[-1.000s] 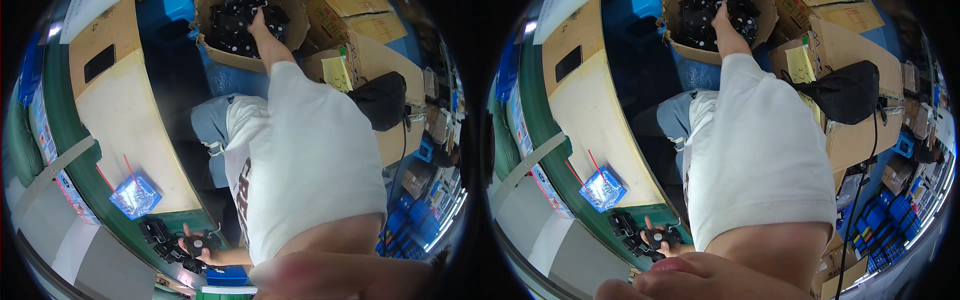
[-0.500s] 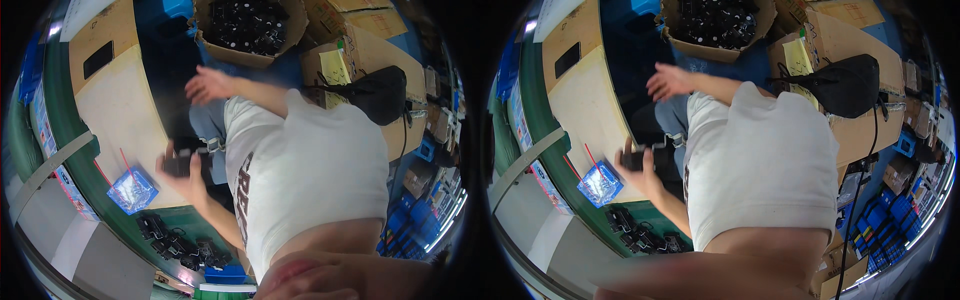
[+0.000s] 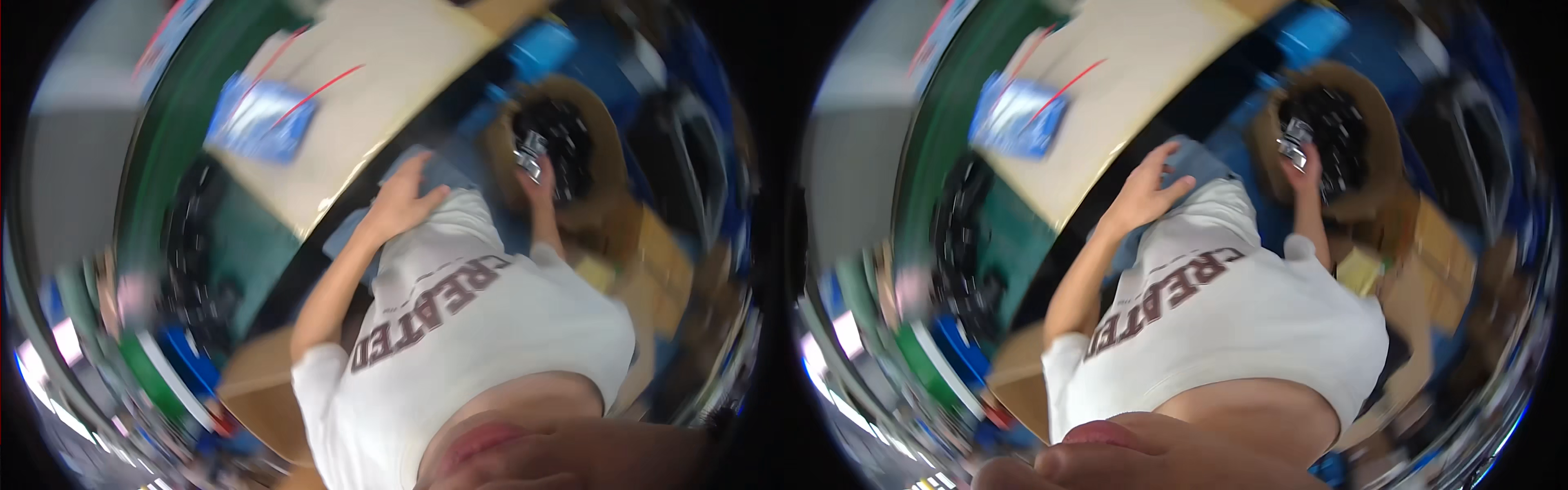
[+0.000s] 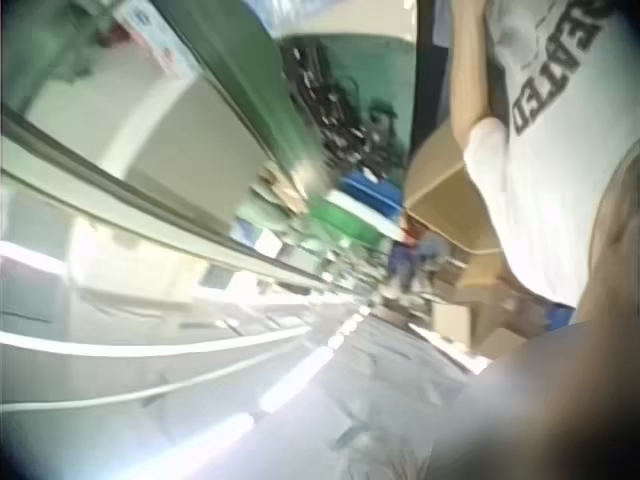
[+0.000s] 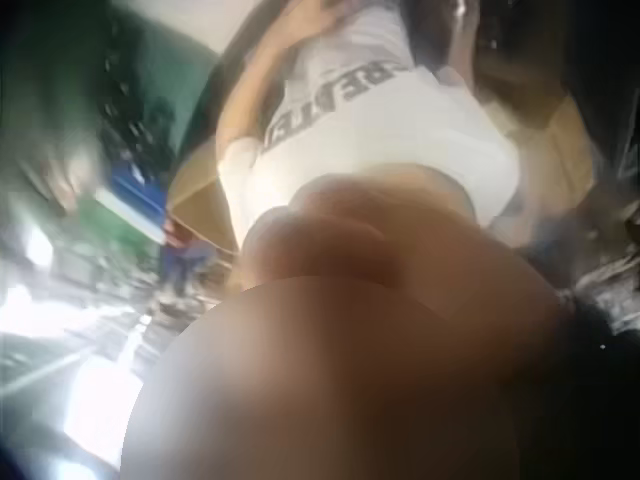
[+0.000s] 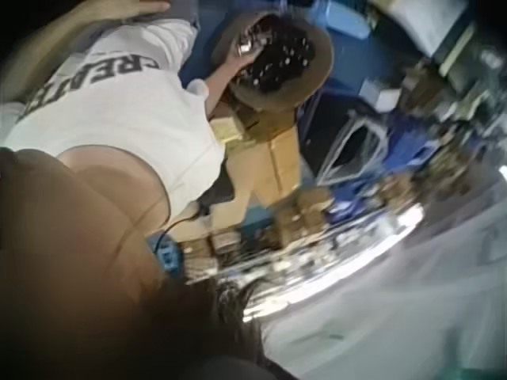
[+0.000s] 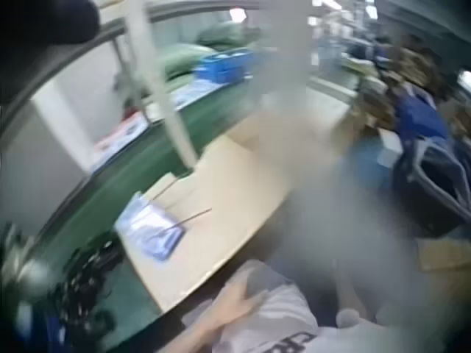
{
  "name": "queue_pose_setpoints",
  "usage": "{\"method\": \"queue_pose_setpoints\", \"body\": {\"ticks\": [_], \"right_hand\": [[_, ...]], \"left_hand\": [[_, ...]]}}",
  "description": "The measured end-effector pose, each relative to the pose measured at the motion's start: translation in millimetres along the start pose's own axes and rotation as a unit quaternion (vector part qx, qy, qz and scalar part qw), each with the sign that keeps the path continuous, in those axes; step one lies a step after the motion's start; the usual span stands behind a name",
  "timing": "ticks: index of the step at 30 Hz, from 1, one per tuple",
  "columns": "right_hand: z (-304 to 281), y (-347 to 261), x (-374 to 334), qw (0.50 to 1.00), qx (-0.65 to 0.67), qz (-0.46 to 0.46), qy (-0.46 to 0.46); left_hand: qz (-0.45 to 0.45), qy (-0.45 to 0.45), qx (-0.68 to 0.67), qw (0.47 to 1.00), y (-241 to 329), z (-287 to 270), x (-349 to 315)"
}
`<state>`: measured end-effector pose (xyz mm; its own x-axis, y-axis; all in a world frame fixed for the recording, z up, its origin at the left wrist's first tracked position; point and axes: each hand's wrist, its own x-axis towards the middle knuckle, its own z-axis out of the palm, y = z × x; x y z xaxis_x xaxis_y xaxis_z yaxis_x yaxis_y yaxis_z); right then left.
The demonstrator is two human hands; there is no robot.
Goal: Apply lubricant or sealant to black plastic components using a thin brush and organize them into boxes.
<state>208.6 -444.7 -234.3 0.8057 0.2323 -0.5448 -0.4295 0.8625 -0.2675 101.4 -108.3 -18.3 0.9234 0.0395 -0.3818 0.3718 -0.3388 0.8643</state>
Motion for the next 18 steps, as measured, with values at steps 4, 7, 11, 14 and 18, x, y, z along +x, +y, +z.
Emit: {"method": "queue_pose_setpoints", "body": {"ticks": [4,7,11,14,18], "right_hand": [[-35,-8,-28,0.978,-0.151,0.146,-0.012],[-12,-28,-12,0.958,-0.237,0.158,0.015],[12,-14,13,0.942,-0.311,0.096,0.076],[56,34,70,0.923,-0.364,0.043,0.115],[171,127,1,0.784,-0.559,0.222,-0.152]], "left_hand": [[0.086,0.086,0.059,0.991,-4,-45,-74],[0.103,0.159,-0.005,0.982,3,-73,-119],[0.091,0.372,-0.078,0.920,-32,-109,-162],[0.069,0.539,-0.103,0.833,-55,-150,-204],[0.001,0.705,-0.048,0.708,-105,-203,-268]]}}
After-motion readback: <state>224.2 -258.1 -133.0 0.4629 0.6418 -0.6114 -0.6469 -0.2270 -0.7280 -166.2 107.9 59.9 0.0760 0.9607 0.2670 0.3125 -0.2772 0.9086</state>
